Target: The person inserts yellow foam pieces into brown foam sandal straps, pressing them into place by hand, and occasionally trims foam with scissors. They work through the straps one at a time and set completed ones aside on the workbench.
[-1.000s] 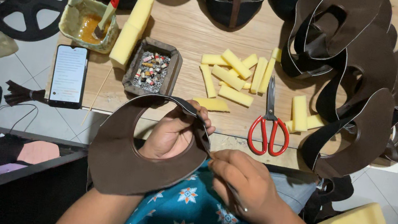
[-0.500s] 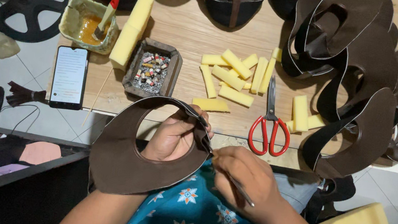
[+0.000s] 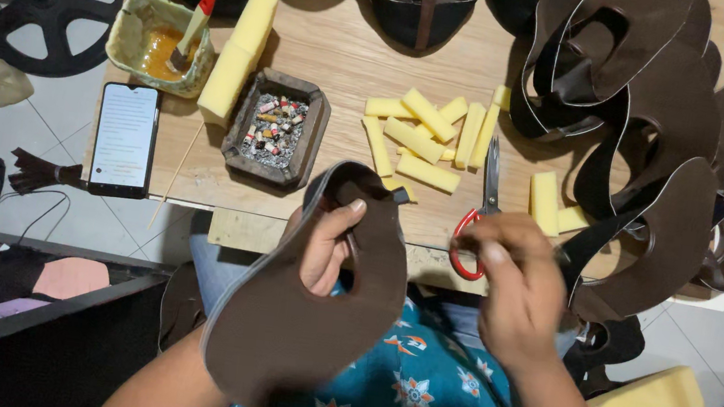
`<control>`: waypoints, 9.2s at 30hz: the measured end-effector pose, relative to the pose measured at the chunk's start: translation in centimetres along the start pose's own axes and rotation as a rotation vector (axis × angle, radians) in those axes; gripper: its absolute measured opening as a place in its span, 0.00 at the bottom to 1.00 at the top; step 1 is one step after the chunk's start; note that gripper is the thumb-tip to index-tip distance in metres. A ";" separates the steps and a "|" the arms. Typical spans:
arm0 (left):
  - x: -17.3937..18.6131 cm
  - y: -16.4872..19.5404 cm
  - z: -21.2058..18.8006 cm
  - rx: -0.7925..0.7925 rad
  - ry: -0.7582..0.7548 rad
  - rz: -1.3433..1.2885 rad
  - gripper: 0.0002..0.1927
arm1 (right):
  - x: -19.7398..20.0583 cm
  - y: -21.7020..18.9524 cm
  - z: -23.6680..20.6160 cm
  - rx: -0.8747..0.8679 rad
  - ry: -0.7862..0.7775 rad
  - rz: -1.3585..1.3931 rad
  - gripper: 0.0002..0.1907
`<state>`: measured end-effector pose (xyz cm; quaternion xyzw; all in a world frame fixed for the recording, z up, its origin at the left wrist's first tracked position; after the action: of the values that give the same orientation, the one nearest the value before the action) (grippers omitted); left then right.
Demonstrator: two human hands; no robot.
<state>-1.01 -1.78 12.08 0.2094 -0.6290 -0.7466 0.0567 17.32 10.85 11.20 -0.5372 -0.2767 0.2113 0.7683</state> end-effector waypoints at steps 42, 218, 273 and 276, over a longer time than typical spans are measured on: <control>1.6 -12.6 -0.5 0.637 0.162 0.208 0.15 | -5.1 10.1 -0.6 -0.677 -0.164 0.249 0.13; 1.0 -11.1 -0.5 0.369 0.177 -0.039 0.08 | -4.7 6.2 -0.4 -0.108 -0.151 -0.346 0.16; 0.5 -13.0 -0.5 0.312 -0.023 0.023 0.20 | -3.8 8.6 -0.9 -0.526 -0.032 0.070 0.11; 0.5 -13.9 -0.4 0.175 0.044 0.019 0.26 | -3.6 8.2 -0.7 -0.742 0.008 0.114 0.10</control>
<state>1.18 0.47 -1.46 0.2238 -0.6925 -0.6833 0.0593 14.77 10.83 2.61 -0.7943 -0.3011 0.1369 0.5096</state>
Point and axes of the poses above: each hand's wrist, its own z-axis towards the middle knuckle, its own x-axis out of the back of the hand, y = z × x, the point moved 2 cm from there along z, towards the middle knuckle, and after that the axes turned 5 degrees about z, right-handed, at the moved point
